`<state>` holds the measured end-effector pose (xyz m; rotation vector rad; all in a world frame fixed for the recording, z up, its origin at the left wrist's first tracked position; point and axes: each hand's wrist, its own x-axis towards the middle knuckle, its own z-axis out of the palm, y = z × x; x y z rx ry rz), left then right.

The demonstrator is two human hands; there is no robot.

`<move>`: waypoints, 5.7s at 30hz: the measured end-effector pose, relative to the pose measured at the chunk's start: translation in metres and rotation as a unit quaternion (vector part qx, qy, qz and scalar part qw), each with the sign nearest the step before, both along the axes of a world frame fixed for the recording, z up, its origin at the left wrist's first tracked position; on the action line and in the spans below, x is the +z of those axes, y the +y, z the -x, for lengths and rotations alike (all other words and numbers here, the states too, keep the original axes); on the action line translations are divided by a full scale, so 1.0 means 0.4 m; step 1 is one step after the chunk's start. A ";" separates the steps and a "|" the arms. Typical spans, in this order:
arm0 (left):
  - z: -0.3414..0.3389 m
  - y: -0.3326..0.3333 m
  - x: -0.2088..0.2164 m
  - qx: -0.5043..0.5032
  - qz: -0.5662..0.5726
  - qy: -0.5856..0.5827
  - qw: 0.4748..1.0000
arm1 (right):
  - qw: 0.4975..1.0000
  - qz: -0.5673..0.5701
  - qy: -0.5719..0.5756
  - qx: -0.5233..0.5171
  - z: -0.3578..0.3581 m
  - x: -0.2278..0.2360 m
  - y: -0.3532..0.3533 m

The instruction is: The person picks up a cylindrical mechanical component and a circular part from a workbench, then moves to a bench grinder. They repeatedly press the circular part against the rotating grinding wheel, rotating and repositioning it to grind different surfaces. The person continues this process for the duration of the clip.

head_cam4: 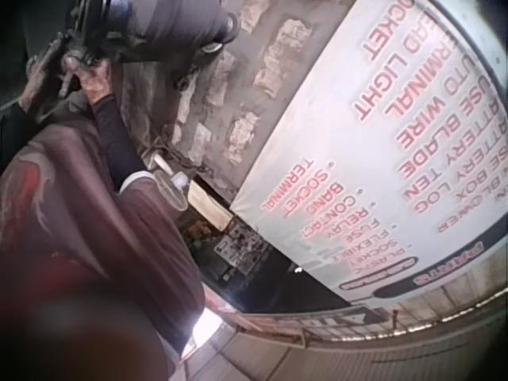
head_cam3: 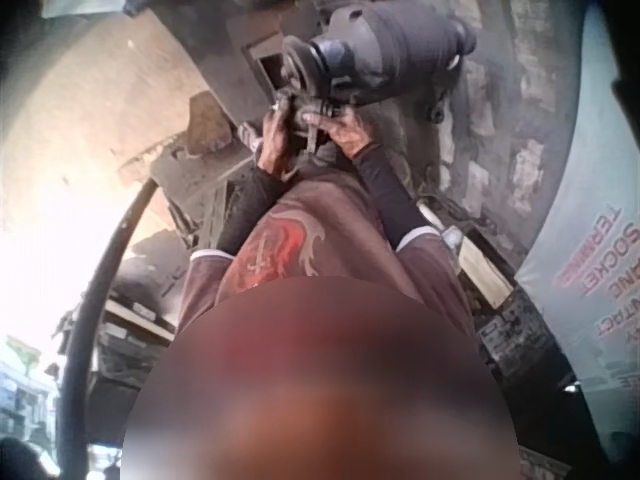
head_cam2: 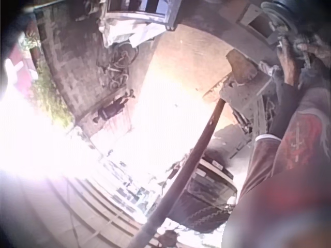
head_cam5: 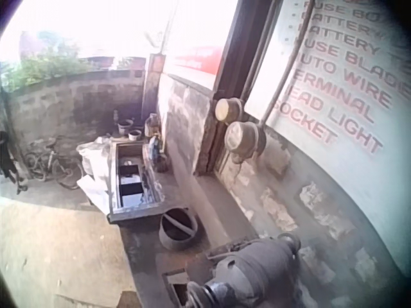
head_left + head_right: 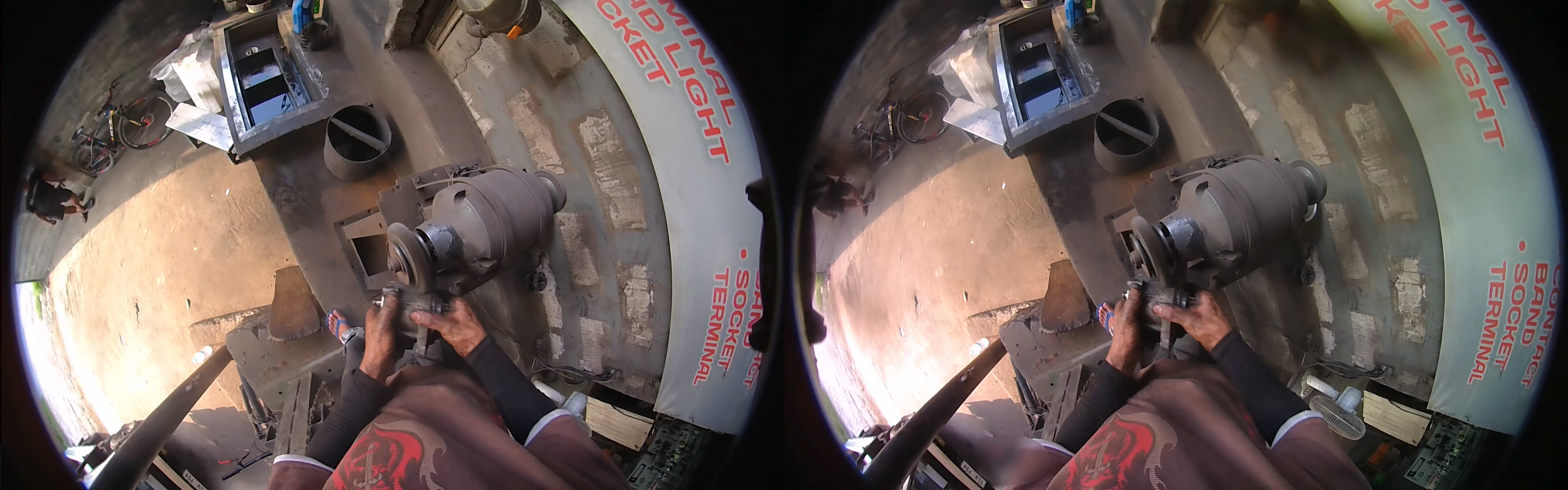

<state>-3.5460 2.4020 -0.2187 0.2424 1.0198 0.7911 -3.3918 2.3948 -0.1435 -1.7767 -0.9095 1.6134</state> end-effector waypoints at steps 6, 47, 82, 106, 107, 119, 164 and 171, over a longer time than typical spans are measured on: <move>0.048 -0.016 0.036 0.041 -0.017 0.041 0.998 | 0.998 -0.033 0.051 -0.019 0.036 0.001 -0.013; 0.087 -0.101 0.122 0.013 -0.025 -0.032 0.999 | 0.990 0.065 0.121 0.029 -0.016 -0.038 -0.073; 0.101 -0.095 0.039 -0.116 -0.555 0.514 0.643 | 0.905 0.073 0.330 -0.259 0.072 -0.134 -0.081; 0.108 0.048 0.152 -0.092 -0.278 0.428 0.855 | 0.846 0.034 0.425 -0.320 -0.066 -0.259 -0.076; 0.103 0.056 0.157 -0.090 -0.280 0.435 0.851 | 0.857 0.040 0.400 -0.322 -0.062 -0.253 -0.074; 0.096 0.042 0.164 -0.035 -0.291 0.437 0.851 | 0.838 0.101 0.416 -0.339 -0.046 -0.220 -0.072; 0.027 0.156 0.063 0.042 -0.227 0.396 0.889 | 0.814 0.104 0.406 -0.402 -0.047 -0.201 -0.032; 0.077 0.151 0.074 0.032 -0.205 0.404 0.891 | 0.832 0.099 0.392 -0.380 0.004 -0.230 -0.027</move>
